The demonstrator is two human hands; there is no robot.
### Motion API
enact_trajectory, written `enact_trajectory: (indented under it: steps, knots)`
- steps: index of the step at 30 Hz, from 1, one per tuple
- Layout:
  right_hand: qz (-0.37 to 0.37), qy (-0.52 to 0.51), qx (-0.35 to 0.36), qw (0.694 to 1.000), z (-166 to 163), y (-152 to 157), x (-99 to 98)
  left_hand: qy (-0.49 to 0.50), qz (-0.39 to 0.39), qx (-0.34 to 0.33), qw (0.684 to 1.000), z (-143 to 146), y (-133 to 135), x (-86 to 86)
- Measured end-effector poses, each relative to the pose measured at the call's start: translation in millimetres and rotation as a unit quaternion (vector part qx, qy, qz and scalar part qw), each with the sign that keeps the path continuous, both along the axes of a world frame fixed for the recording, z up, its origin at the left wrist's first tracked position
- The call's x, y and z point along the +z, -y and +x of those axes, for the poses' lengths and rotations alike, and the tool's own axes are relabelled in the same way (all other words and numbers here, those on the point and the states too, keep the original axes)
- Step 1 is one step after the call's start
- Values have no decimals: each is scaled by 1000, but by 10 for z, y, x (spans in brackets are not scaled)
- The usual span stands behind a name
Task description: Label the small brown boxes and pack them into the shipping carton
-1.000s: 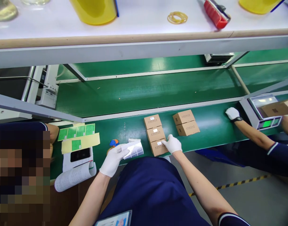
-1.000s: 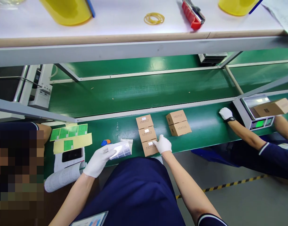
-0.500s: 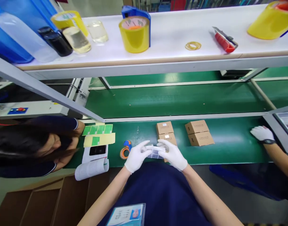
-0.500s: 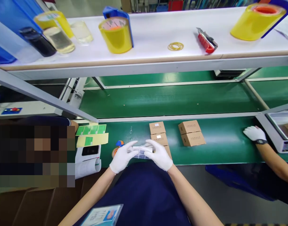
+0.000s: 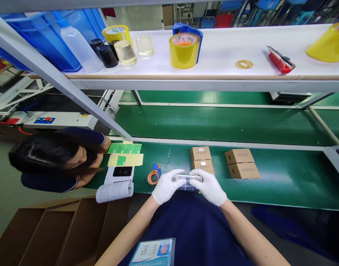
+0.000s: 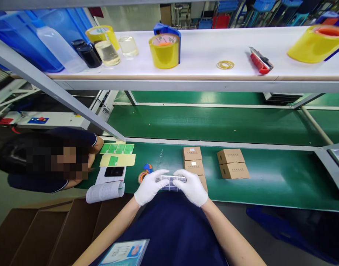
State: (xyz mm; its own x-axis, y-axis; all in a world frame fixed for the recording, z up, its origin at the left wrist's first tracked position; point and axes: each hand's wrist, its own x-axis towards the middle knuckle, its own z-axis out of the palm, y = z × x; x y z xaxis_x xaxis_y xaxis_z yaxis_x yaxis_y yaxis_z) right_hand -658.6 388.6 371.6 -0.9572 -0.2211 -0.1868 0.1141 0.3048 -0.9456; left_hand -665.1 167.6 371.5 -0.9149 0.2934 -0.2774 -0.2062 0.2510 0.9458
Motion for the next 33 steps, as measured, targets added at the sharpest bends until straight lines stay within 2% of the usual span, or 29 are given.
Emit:
enact_trajectory:
  steps: [4,13,19,21,25,33]
  knots:
    - [12,-6,19,1000,32,4,68,19,51,12,998,35,-29,36]
    - [35,-26,8,999,93,-32,71,-16,-3,-25,1000,61,-60,160]
    - [61,-29,-23,997,115,-26,5,27,30,15,999,29,-99,92]
    - [77,-58,-40,995,113,-38,6,36,21,38,998,10,-104,64]
    - [123,-178,-82,973,87,-118,21,27,12,68,997,-27,-88,33]
    - [191,-312,-80,927,166,-185,33,57,31,72,995,-67,-115,30]
